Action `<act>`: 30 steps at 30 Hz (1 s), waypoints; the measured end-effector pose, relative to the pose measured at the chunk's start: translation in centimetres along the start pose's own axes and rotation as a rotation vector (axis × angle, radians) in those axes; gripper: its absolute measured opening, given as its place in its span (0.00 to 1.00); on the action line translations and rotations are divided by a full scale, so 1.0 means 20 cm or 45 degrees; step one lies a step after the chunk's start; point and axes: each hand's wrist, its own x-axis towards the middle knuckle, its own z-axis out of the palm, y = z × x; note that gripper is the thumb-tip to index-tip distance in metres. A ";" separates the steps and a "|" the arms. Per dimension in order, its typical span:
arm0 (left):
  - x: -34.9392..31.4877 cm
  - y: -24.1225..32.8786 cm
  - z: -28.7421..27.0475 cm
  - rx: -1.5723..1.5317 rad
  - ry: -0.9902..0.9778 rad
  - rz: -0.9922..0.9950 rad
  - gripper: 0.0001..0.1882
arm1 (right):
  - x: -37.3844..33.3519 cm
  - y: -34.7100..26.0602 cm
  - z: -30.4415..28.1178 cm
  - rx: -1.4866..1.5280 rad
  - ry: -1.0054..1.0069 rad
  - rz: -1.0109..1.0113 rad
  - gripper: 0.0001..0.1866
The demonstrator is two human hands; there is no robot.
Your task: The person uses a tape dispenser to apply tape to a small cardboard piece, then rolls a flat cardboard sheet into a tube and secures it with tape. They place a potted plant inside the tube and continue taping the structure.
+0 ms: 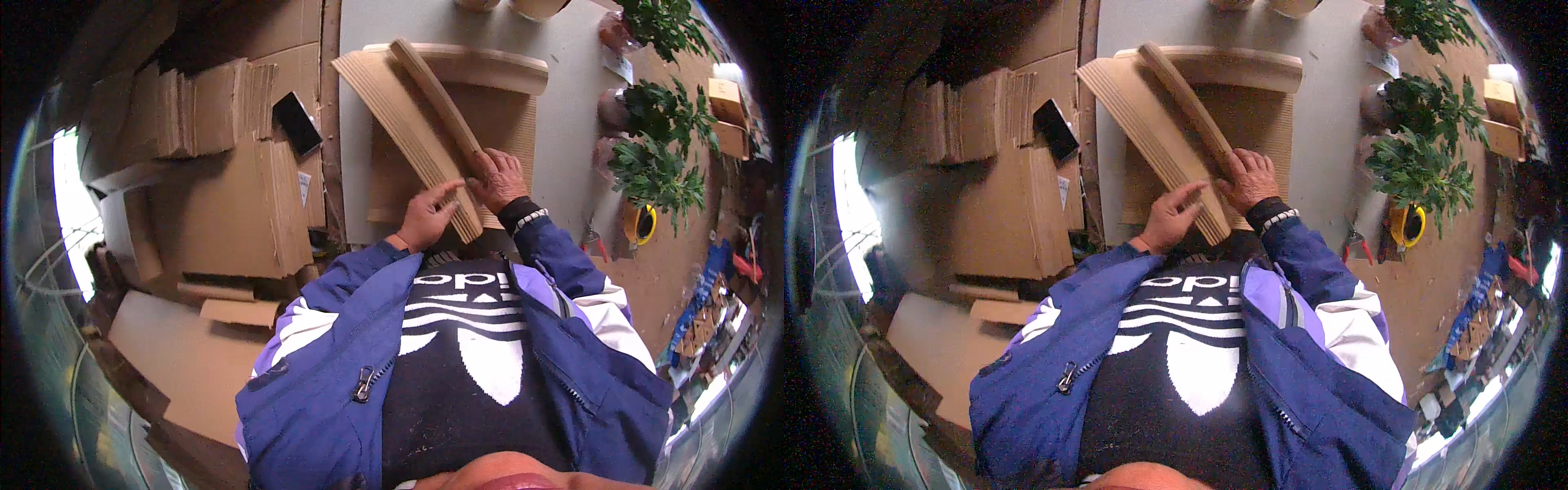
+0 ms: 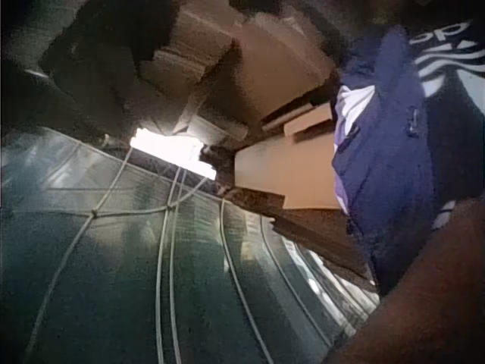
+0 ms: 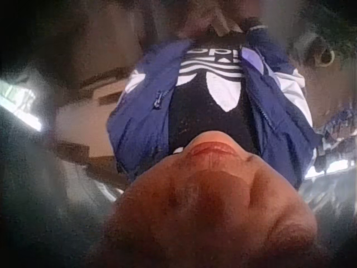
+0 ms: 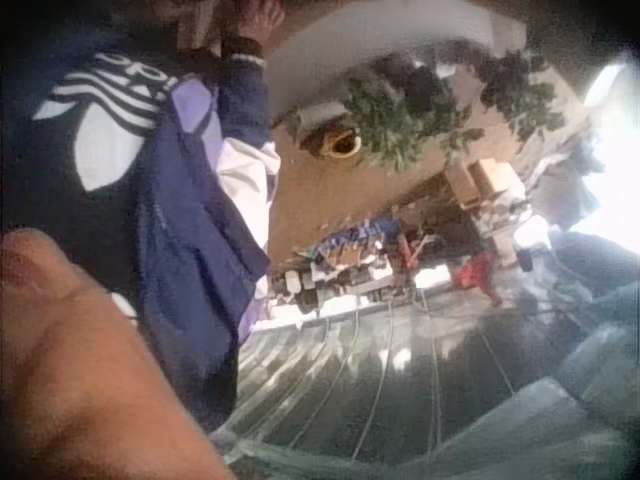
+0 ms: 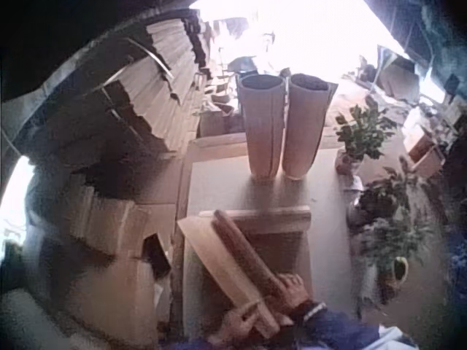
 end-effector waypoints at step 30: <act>0.15 -0.32 0.39 1.498 -0.538 -0.061 0.16 | 0.65 0.84 0.14 -0.319 -0.234 0.126 0.22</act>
